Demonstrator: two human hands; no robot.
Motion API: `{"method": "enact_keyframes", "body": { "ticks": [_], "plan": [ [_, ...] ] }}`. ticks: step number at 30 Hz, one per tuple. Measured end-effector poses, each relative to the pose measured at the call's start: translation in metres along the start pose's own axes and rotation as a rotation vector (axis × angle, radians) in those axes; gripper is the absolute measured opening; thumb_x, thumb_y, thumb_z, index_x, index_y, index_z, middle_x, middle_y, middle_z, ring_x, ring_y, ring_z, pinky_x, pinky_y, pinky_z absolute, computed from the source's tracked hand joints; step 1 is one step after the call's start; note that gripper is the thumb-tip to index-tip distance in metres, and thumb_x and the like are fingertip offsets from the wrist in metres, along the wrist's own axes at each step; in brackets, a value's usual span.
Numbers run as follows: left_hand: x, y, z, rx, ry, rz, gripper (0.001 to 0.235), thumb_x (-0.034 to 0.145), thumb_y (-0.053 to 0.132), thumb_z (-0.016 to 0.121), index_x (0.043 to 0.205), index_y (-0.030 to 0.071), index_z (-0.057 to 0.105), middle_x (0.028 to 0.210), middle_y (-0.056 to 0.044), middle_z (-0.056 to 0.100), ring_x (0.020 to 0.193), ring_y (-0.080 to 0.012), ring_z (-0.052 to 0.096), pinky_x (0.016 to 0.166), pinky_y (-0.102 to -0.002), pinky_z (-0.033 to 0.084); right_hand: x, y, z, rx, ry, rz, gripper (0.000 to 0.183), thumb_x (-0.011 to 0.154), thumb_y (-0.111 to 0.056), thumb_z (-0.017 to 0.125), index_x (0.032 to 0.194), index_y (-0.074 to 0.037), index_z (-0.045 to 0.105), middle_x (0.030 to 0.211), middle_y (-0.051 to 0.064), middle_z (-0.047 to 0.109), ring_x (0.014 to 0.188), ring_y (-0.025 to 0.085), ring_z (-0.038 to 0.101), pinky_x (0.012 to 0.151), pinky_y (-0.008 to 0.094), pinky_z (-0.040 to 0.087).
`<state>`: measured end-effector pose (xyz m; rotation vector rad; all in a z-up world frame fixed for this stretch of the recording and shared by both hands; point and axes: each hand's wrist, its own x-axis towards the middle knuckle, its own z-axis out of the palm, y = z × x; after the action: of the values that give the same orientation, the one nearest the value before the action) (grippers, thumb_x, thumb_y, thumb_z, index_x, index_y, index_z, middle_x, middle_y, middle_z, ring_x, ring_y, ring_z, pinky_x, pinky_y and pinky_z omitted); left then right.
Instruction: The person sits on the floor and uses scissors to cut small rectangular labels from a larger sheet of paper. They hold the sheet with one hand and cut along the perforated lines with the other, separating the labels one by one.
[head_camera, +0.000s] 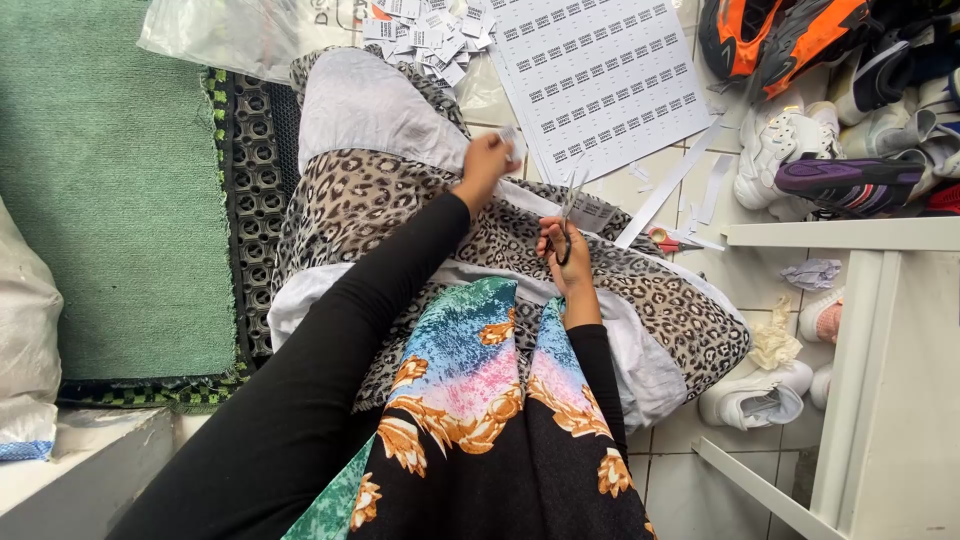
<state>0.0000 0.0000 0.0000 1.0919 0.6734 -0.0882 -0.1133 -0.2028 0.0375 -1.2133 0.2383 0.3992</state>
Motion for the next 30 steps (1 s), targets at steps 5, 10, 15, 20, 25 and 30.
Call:
{"method": "enact_keyframes", "body": {
  "ticks": [5, 10, 15, 20, 25, 30],
  "plan": [
    [0.032, 0.107, -0.011, -0.088, 0.236, -0.018, 0.009, 0.101, 0.006, 0.059, 0.094, 0.0, 0.061, 0.102, -0.014, 0.064, 0.071, -0.0222, 0.071, 0.066, -0.029, 0.068, -0.011, -0.023, 0.011, 0.014, -0.051, 0.109, 0.051, 0.081, -0.043, 0.083, 0.109, -0.003, 0.067, 0.084, 0.002, 0.052, 0.068, 0.012, 0.057, 0.063, 0.024, 0.049],
    [0.055, 0.16, -0.033, -0.135, 0.292, -0.01, 0.013, 0.104, 0.003, 0.054, 0.097, -0.004, 0.063, 0.104, -0.02, 0.066, 0.067, -0.02, 0.067, 0.059, -0.025, 0.066, -0.011, -0.02, 0.009, 0.006, -0.063, 0.148, 0.041, 0.084, -0.034, 0.083, 0.107, -0.004, 0.067, 0.083, 0.001, 0.054, 0.067, 0.011, 0.058, 0.061, 0.022, 0.05],
    [0.087, 0.151, -0.046, -0.073, 0.399, -0.026, 0.056, 0.097, 0.011, 0.054, 0.151, 0.003, 0.044, 0.145, -0.018, 0.05, 0.098, -0.0297, 0.067, 0.081, -0.041, 0.072, -0.011, -0.018, 0.004, -0.07, -0.182, 0.189, 0.036, 0.093, -0.031, 0.076, 0.113, -0.003, 0.067, 0.077, 0.001, 0.059, 0.069, 0.012, 0.061, 0.064, 0.025, 0.051],
    [0.072, 0.132, -0.027, 0.338, 0.318, -0.04, 0.083, 0.091, 0.014, 0.074, 0.149, 0.01, 0.015, 0.156, -0.023, 0.021, 0.129, -0.0394, 0.043, 0.097, -0.05, 0.051, -0.01, -0.02, 0.01, -0.115, -0.209, 0.191, 0.043, 0.092, -0.029, 0.076, 0.123, -0.002, 0.064, 0.101, 0.005, 0.059, 0.079, 0.011, 0.063, 0.067, 0.023, 0.052],
    [0.053, 0.036, 0.002, 0.728, -0.151, -0.017, 0.074, 0.092, 0.027, 0.072, 0.157, 0.018, 0.036, 0.149, -0.011, 0.057, 0.125, -0.0232, 0.062, 0.105, -0.038, 0.053, -0.011, -0.016, 0.011, -0.11, -0.261, 0.168, 0.05, 0.091, -0.033, 0.077, 0.127, -0.001, 0.063, 0.113, 0.009, 0.06, 0.086, 0.015, 0.063, 0.07, 0.024, 0.051],
    [0.007, -0.06, 0.015, 1.185, -0.484, 0.157, 0.062, 0.08, 0.017, 0.08, 0.136, 0.0, 0.058, 0.12, -0.03, 0.068, 0.117, -0.0478, 0.066, 0.097, -0.058, 0.056, -0.014, -0.018, 0.015, 0.036, -0.08, -0.011, 0.032, 0.097, -0.02, 0.075, 0.119, 0.003, 0.067, 0.102, 0.016, 0.071, 0.078, 0.02, 0.071, 0.063, 0.026, 0.057]
  ]
}}
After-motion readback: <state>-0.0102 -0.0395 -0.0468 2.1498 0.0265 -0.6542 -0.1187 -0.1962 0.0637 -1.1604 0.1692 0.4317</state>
